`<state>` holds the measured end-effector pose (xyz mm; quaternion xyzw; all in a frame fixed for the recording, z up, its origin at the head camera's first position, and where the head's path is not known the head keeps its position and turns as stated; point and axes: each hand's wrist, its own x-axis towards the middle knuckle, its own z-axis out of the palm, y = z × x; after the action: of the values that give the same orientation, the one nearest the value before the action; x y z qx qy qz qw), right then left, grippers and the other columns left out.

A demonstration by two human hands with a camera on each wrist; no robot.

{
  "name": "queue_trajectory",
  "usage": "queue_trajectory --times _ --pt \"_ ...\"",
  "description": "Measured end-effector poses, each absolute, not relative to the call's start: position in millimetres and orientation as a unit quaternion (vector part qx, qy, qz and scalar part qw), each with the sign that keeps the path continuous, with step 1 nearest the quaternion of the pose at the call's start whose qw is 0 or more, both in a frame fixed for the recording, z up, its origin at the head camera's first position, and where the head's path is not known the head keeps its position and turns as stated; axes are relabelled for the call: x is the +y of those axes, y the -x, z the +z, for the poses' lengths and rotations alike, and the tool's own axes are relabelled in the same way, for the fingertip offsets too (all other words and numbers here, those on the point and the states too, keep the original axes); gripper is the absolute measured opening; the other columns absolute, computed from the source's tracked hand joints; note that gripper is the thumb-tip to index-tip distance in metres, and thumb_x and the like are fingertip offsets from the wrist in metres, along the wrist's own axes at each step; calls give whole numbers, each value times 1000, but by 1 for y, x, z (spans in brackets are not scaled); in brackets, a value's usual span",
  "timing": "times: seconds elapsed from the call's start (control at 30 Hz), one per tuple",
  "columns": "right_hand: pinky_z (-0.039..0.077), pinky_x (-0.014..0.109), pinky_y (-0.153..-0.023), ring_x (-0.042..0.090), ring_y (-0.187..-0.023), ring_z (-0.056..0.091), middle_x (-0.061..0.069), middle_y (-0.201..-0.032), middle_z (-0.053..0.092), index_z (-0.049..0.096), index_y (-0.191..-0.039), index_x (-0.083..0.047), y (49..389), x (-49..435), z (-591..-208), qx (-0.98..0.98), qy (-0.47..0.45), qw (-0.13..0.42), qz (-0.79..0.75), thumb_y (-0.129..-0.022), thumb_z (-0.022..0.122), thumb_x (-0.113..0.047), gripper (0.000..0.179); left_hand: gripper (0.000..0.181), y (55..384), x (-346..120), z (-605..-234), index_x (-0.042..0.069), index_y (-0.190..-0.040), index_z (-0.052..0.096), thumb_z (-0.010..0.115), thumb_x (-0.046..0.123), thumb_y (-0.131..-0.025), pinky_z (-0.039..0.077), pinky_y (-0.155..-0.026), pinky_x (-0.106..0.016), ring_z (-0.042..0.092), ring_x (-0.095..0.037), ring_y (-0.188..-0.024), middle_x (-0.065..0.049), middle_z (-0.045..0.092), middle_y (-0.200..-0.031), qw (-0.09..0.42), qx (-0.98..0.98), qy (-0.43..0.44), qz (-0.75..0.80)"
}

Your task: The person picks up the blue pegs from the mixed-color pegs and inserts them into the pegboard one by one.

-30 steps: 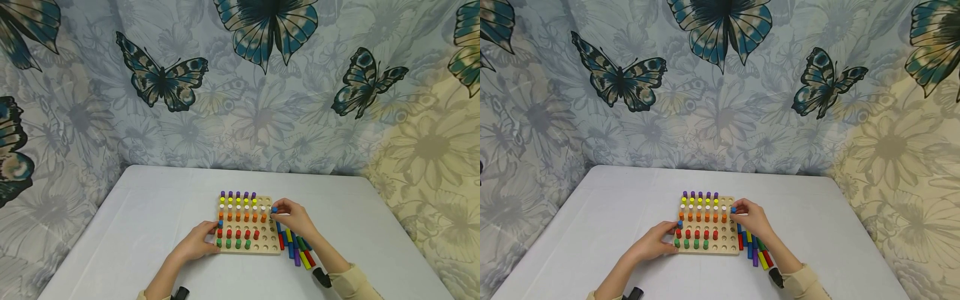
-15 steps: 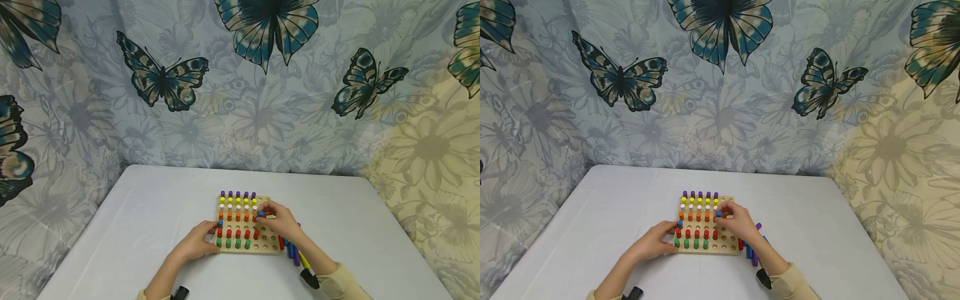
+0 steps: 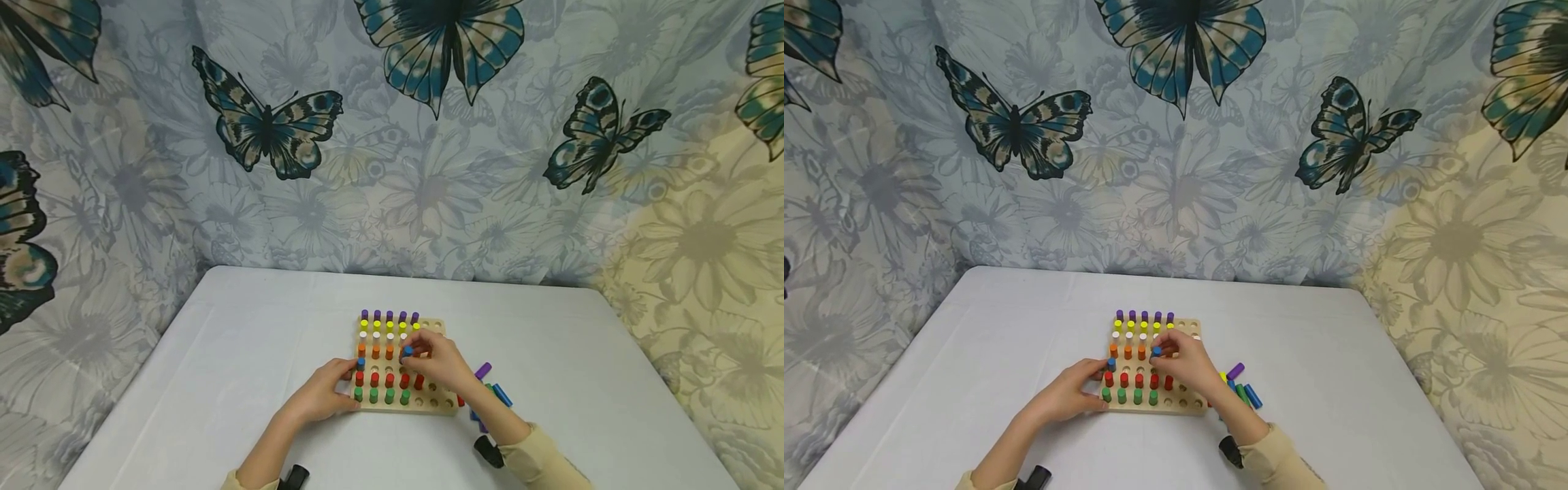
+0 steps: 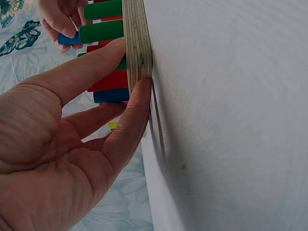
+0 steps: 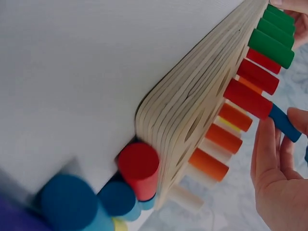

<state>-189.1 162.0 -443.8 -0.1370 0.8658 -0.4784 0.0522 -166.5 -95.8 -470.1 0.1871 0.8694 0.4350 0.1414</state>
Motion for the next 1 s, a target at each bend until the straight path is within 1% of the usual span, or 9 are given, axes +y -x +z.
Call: queue_trajectory --times 0.17,0.4,0.53,0.67,0.8,1.0 --pt "53 32 -76 18 -91 62 -1 -97 65 64 -102 -11 190 155 -442 864 143 54 -481 -86 73 -10 18 74 169 -96 -469 -5 -138 48 84 14 -76 41 -97 -55 51 -36 -116 -16 55 -126 139 871 -189 431" --pt "54 34 -80 19 -94 64 1 -102 65 64 -106 -8 192 146 -446 863 151 67 -478 -87 72 -10 21 73 170 -96 -470 -4 -138 48 83 14 -77 44 -94 -52 52 -36 -116 -16 55 -126 139 870 -192 432" --pt "53 32 -77 18 -91 62 0 -98 65 64 -106 -9 193 141 -450 864 153 71 -475 -87 73 -12 20 73 169 -96 -469 -5 -138 49 83 14 -77 45 -94 -51 53 -35 -116 -15 55 -126 140 870 -194 432" --pt "53 28 -75 16 -87 61 0 -96 66 64 -105 -8 193 136 -453 866 166 65 -467 -88 73 -11 20 74 168 -96 -469 -5 -138 48 84 14 -76 45 -94 -51 53 -34 -116 -15 55 -126 140 870 -193 431" --pt "54 27 -77 16 -89 64 0 -97 67 64 -104 -7 193 132 -454 866 181 59 -462 -88 73 -9 19 74 168 -96 -468 -5 -138 48 84 14 -76 46 -93 -51 53 -34 -115 -16 55 -126 141 870 -195 429" --pt "55 28 -79 18 -92 67 5 -102 68 65 -105 -3 194 125 -458 858 206 69 -465 -88 71 -5 19 74 167 -97 -468 -5 -138 49 84 14 -76 47 -90 -50 54 -35 -115 -16 55 -126 138 870 -198 430"
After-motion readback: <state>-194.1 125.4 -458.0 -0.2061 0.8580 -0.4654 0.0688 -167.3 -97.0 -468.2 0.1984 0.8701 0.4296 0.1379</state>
